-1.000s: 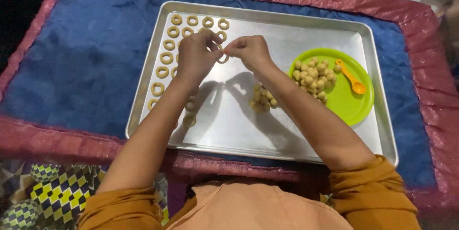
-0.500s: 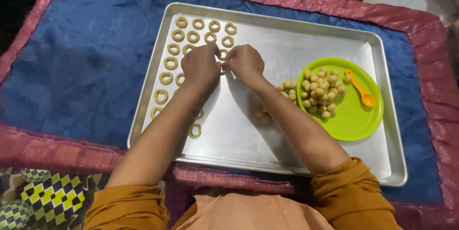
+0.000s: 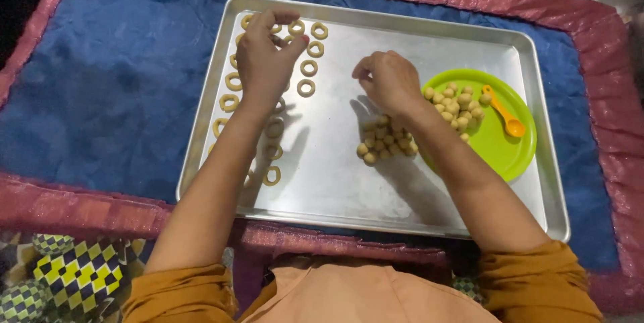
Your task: The person is preparing dough rings by rolling small portions of dough into thin cylinders and joining the ends, then placing them on a baking tray.
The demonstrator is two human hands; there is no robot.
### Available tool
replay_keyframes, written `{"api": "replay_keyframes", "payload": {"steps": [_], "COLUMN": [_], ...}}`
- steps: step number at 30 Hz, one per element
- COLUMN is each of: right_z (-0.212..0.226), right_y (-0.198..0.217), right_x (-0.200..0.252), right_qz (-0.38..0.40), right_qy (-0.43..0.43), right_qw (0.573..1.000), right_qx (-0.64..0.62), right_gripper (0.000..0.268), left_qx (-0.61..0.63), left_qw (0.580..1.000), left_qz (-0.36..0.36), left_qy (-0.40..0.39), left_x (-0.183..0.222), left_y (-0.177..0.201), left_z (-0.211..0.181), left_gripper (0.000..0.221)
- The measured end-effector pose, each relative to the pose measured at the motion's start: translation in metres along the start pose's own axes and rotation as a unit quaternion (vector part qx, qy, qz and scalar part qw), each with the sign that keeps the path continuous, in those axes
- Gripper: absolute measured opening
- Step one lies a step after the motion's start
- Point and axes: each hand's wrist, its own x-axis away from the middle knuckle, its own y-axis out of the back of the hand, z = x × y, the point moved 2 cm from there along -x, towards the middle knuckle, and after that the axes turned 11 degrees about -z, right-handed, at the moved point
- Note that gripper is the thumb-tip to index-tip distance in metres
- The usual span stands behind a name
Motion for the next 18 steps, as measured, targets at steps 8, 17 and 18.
{"api": "replay_keyframes", "payload": {"steps": [8,17,18], "right_z": [-0.024,-0.044,-0.044], "right_y": [0.03,0.028,0.028], "right_x": [0.055,0.075,0.075], "right_qz": [0.104,0.03,0.018], "right_qy": [0.029,0.081,0.076], "right_qw": [0.988,0.968,0.966], "right_qx": [0.106,0.237,0.246], "right_gripper": [0.024,0.013,0.011], "left_qx": [0.474,0.46,0.46], "left_qw": [0.855,0.805,0.795], "left_qz": [-0.01,0.053,0.07], "left_qy": [0.211,0.37,0.39], "left_x": [0.047,0.11,0.114], "left_y": [-0.033,-0.072,-0.072], "left_z": [-0.076,-0.093,-0.094], "left_gripper": [0.025,0.031,0.032]}}
